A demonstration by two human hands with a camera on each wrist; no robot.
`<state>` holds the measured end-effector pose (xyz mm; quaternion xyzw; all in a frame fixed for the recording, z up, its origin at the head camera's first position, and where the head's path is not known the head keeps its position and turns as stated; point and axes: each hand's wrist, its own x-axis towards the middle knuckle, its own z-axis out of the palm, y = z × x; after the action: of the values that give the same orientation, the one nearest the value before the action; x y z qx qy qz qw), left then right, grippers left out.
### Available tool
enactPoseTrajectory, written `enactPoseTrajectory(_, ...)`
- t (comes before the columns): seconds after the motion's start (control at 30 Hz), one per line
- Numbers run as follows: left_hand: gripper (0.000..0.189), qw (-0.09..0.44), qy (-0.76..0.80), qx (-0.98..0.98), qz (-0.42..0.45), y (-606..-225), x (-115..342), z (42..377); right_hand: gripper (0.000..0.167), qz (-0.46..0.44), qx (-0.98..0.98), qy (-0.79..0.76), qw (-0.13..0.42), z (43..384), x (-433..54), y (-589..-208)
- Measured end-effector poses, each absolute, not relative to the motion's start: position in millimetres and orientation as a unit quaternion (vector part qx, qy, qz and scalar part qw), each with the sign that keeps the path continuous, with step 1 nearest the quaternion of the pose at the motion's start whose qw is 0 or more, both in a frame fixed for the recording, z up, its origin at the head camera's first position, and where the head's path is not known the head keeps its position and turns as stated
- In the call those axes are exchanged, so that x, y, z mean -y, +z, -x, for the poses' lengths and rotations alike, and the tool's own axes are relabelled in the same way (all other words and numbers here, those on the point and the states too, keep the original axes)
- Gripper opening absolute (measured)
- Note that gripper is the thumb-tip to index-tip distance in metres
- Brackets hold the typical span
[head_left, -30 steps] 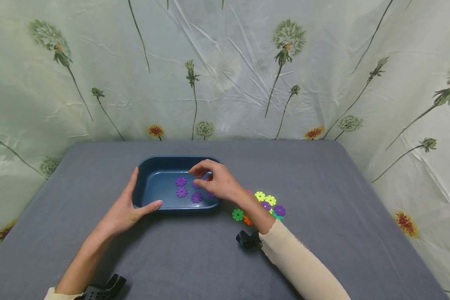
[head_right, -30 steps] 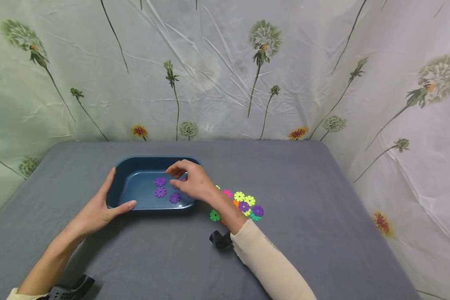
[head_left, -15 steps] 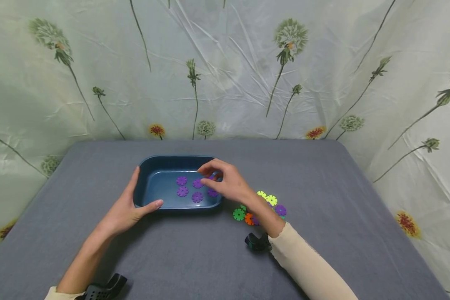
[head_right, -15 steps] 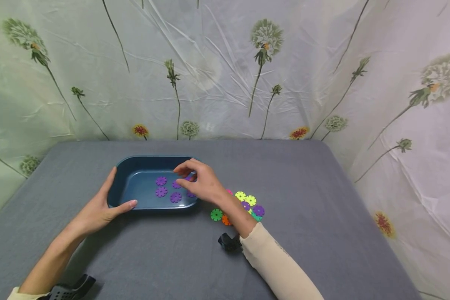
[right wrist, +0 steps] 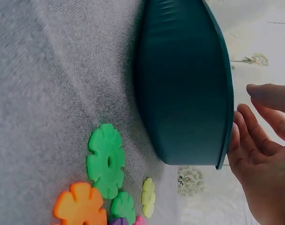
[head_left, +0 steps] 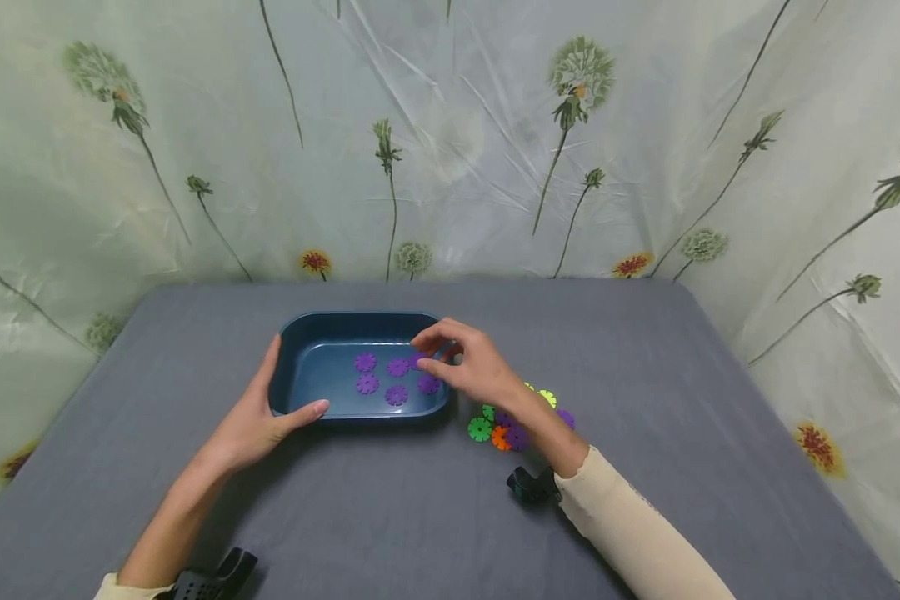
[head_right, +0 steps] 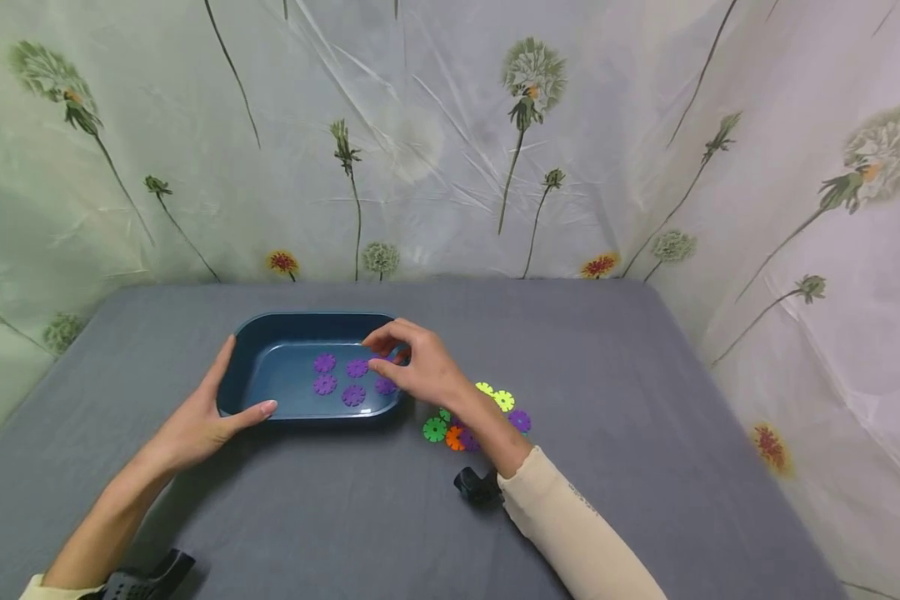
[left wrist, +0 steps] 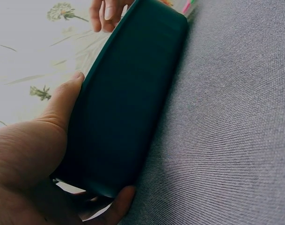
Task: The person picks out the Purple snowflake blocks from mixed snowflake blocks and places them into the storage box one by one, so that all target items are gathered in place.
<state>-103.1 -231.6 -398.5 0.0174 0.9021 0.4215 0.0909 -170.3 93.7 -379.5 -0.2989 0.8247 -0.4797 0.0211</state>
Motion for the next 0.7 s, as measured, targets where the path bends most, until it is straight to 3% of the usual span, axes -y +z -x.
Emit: enactPoseTrajectory(0.7,0.126,0.101,0.415,-0.904,-0.002,-397.2,229.4,104.5,0.024,0.286,-0.823,-0.490,0.015,162.0,-124.0,-384.8)
